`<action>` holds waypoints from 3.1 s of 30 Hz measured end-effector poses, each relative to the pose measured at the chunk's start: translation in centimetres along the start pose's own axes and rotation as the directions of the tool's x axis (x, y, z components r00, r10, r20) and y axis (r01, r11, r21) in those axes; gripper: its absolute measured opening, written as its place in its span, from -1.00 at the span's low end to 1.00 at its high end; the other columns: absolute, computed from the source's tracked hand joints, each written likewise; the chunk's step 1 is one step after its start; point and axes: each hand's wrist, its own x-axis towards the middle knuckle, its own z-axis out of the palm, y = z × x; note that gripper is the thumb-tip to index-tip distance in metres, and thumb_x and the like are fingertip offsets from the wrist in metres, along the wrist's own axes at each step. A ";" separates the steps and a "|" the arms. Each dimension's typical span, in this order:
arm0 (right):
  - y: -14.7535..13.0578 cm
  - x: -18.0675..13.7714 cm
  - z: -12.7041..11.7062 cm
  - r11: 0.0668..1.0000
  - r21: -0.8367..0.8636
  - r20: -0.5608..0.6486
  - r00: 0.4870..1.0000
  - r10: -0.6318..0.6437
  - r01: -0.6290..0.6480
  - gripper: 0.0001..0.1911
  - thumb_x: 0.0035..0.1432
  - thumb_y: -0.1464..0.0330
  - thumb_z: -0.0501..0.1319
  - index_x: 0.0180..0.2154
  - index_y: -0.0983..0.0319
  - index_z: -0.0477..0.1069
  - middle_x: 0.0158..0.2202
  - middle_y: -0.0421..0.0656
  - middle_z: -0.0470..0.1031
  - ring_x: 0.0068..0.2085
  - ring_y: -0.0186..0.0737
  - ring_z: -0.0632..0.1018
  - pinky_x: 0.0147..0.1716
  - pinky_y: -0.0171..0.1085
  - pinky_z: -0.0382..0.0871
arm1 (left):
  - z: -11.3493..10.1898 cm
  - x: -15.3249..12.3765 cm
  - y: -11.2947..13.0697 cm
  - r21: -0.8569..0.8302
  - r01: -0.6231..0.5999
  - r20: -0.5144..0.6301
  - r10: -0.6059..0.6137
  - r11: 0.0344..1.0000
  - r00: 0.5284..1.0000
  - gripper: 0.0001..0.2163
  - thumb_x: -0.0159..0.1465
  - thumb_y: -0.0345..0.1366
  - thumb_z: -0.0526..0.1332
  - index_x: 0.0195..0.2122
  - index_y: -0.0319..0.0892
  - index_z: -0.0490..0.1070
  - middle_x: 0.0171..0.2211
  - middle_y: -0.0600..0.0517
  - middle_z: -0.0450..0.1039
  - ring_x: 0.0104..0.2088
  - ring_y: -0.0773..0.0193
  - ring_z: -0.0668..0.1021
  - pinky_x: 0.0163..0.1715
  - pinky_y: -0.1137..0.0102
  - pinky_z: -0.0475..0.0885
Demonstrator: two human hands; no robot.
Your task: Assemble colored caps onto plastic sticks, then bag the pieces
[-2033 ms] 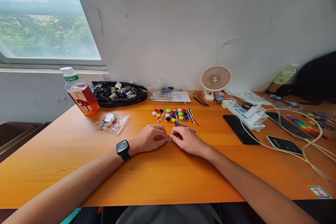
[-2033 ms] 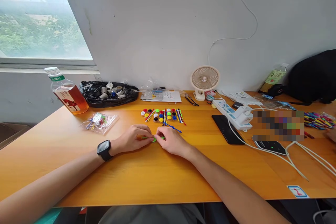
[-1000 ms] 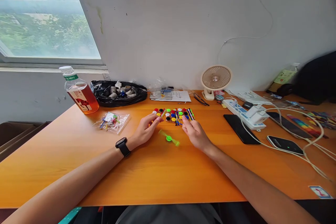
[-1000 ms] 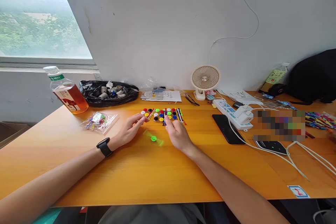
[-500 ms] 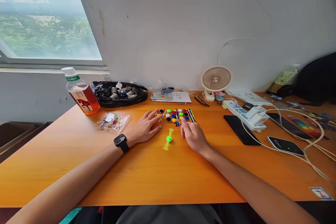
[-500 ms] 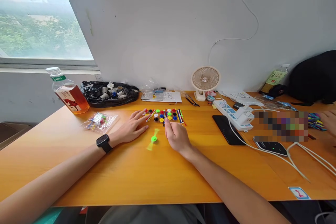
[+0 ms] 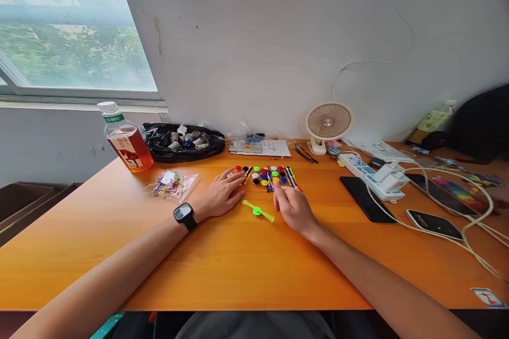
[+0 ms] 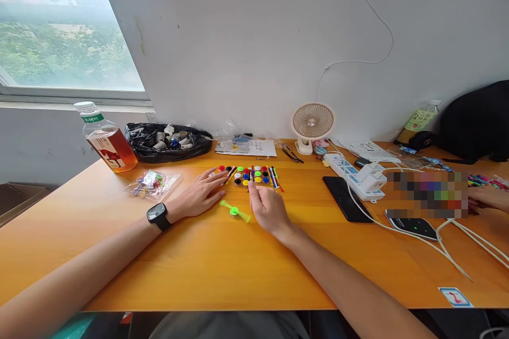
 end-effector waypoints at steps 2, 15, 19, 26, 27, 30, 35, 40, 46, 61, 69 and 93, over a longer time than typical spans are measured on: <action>0.0 -0.1 0.0 1.000 0.002 0.010 1.000 -0.003 0.003 -0.21 0.52 -0.08 -0.19 -0.63 0.17 0.28 -0.60 -0.14 0.45 -0.48 -0.22 0.46 -0.35 -0.22 0.20 | 0.0 0.0 0.1 0.010 0.019 -0.009 -0.019 1.000 1.000 -0.58 0.52 -0.15 0.14 0.35 -0.09 0.36 0.34 -0.11 0.38 0.38 -0.08 0.32 0.38 -0.03 0.28; -0.1 -0.1 -0.1 0.999 -0.015 0.010 0.999 -0.034 0.034 -0.25 0.51 -0.10 -0.19 -0.59 0.17 0.26 -0.58 -0.14 0.43 -0.48 -0.21 0.45 -0.36 -0.22 0.19 | -0.3 0.0 0.3 0.045 -0.013 0.047 0.010 0.999 0.999 -0.59 0.56 -0.16 0.06 0.39 0.02 0.33 0.39 -0.06 0.31 0.39 -0.10 0.29 0.38 -0.09 0.23; -0.2 -0.2 -0.1 0.999 -0.010 0.007 0.999 -0.040 0.040 -0.25 0.52 -0.10 -0.19 -0.59 0.17 0.26 -0.58 -0.14 0.43 -0.48 -0.22 0.45 -0.37 -0.22 0.18 | -0.2 0.0 0.3 0.005 -0.017 0.004 0.016 1.000 1.000 -0.68 0.53 -0.20 0.11 0.24 -0.03 0.46 0.35 -0.07 0.35 0.37 -0.07 0.31 0.37 -0.05 0.27; -0.1 -0.2 -0.1 0.999 -0.020 0.013 0.999 -0.040 0.041 -0.25 0.51 -0.11 -0.20 -0.59 0.17 0.27 -0.57 -0.14 0.43 -0.48 -0.21 0.44 -0.37 -0.22 0.18 | -0.2 -0.1 0.4 -0.001 0.016 -0.014 -0.016 1.000 1.000 -0.64 0.50 -0.19 0.16 0.30 0.02 0.40 0.38 -0.09 0.28 0.38 -0.11 0.28 0.35 -0.09 0.30; -0.1 -0.2 -0.1 0.999 -0.024 0.011 0.999 -0.041 0.041 -0.25 0.51 -0.11 -0.20 -0.59 0.17 0.26 -0.57 -0.14 0.43 -0.48 -0.21 0.44 -0.37 -0.22 0.18 | -0.2 -0.1 0.4 0.001 0.017 -0.014 -0.017 1.000 1.000 -0.64 0.50 -0.19 0.16 0.30 0.02 0.41 0.38 -0.09 0.28 0.37 -0.11 0.27 0.34 -0.09 0.30; -0.1 -0.2 -0.1 0.998 -0.037 0.009 0.999 -0.047 0.047 -0.25 0.52 -0.10 -0.20 -0.59 0.17 0.26 -0.57 -0.14 0.43 -0.48 -0.21 0.44 -0.36 -0.22 0.18 | -0.3 0.0 0.5 0.001 0.012 -0.035 -0.012 1.000 0.999 -0.71 0.50 -0.21 0.16 0.20 -0.01 0.49 0.34 -0.08 0.34 0.35 -0.09 0.30 0.34 -0.06 0.31; -0.1 -0.2 0.0 0.998 -0.041 0.006 0.999 -0.052 0.052 -0.26 0.52 -0.09 -0.20 -0.59 0.17 0.25 -0.57 -0.14 0.42 -0.48 -0.22 0.44 -0.37 -0.22 0.17 | -0.4 0.0 0.6 0.009 0.016 -0.088 -0.015 1.000 0.996 -0.73 0.49 -0.26 0.17 0.16 0.00 0.52 0.28 -0.07 0.40 0.28 -0.08 0.35 0.29 -0.05 0.36; -0.1 -0.3 0.1 0.997 -0.033 -0.002 0.998 -0.064 0.064 -0.26 0.52 -0.08 -0.19 -0.59 0.17 0.24 -0.58 -0.16 0.39 -0.49 -0.22 0.43 -0.38 -0.23 0.16 | -0.4 0.0 0.6 -0.019 -0.018 -0.115 0.016 1.000 0.993 -0.84 0.44 -0.34 0.21 -0.07 -0.04 0.59 0.15 -0.02 0.49 0.19 -0.01 0.42 0.25 0.03 0.40; -0.2 -0.2 0.0 0.997 -0.045 0.012 0.998 -0.057 0.058 -0.27 0.51 -0.08 -0.19 -0.59 0.17 0.24 -0.59 -0.16 0.39 -0.49 -0.23 0.42 -0.39 -0.23 0.14 | -0.3 0.2 0.4 -0.073 -0.018 -0.162 0.006 0.997 0.987 -0.89 0.37 -0.39 0.26 -0.21 -0.08 0.59 -0.04 -0.01 0.57 0.03 0.05 0.49 0.13 0.12 0.45; 0.0 -0.3 0.0 0.996 -0.035 -0.008 0.996 -0.086 0.086 -0.30 0.53 -0.05 -0.18 -0.58 0.17 0.20 -0.59 -0.17 0.35 -0.50 -0.24 0.40 -0.40 -0.24 0.15 | -0.6 0.1 0.7 -0.367 0.142 -0.193 -0.224 0.919 0.955 -0.89 0.50 -0.26 0.12 -0.14 -0.10 0.41 -0.20 0.01 0.56 -0.20 0.19 0.57 -0.15 0.30 0.50; 0.4 -0.2 0.3 0.976 0.003 -0.046 0.975 -0.217 0.217 -0.42 0.52 0.09 0.02 -0.55 0.20 0.21 -0.50 -0.21 0.30 -0.46 -0.29 0.35 -0.37 -0.26 0.16 | -0.6 0.2 -0.3 -0.487 0.188 -0.297 -0.364 0.853 0.883 -0.81 0.42 -0.14 0.28 -0.03 -0.09 0.45 -0.17 0.03 0.62 -0.20 0.21 0.66 -0.13 0.32 0.59; -1.7 -2.2 0.3 0.691 -0.309 0.389 0.750 -0.535 0.653 -0.87 0.44 0.37 0.15 -0.17 0.21 0.47 -0.04 -0.04 0.56 0.13 -0.02 0.43 0.14 -0.07 0.23 | -0.4 0.6 -1.2 -0.174 0.121 -0.155 -0.148 0.977 0.977 -0.82 0.43 -0.33 0.19 -0.10 -0.06 0.62 -0.09 -0.02 0.66 -0.06 0.11 0.65 0.04 0.26 0.53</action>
